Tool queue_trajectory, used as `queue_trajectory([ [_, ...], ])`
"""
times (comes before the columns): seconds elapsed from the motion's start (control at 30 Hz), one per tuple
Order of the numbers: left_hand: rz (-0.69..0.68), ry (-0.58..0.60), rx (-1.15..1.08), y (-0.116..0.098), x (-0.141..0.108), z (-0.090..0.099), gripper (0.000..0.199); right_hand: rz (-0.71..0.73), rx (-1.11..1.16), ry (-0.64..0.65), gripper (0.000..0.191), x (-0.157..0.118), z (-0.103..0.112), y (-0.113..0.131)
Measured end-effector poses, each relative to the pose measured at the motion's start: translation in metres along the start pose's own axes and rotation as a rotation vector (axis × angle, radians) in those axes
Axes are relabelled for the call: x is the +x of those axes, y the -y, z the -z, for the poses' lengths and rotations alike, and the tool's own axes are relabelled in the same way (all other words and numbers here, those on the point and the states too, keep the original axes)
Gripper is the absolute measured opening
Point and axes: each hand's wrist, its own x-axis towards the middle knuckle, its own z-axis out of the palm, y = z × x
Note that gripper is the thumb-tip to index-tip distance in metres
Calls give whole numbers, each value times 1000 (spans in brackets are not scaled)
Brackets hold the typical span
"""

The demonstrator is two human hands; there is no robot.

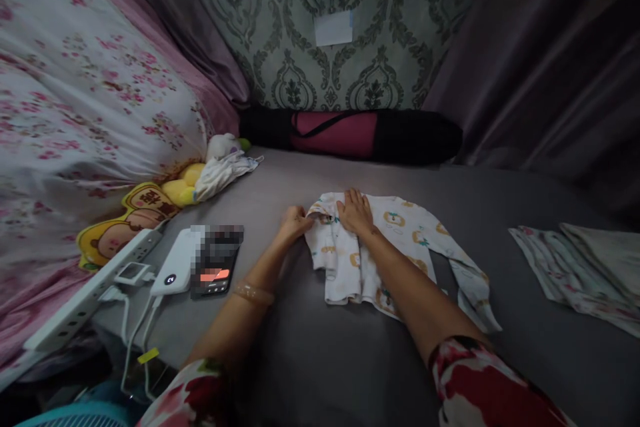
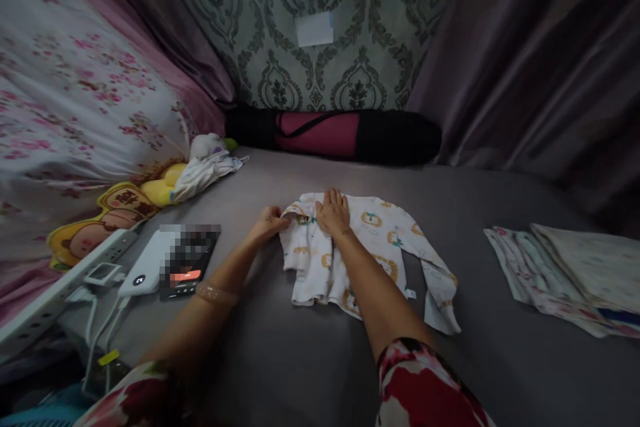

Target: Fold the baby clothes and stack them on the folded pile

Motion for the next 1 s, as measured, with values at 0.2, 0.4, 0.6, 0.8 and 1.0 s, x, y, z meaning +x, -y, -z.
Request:
queue_trajectory([
  [0.2, -472, -397, 504, -11, -6, 34, 18, 12, 10, -31, 56, -1, 1, 1],
  [0.4, -477, -422, 659, 17, -7, 38, 24, 14, 5, -31, 57, 0, -3, 0],
  [0.6, -327, -538, 674, 27, -1, 61, 24, 19, -10, -33, 57, 0, -2, 0],
  [0.8, -449, -202, 745, 48, -7, 63, 22, 19, -2, -43, 56, 0, -3, 0],
  [1.0, -147, -235, 563, 76, 3, 81, 29, 31, -25, -118, 52, -3, 3, 5],
])
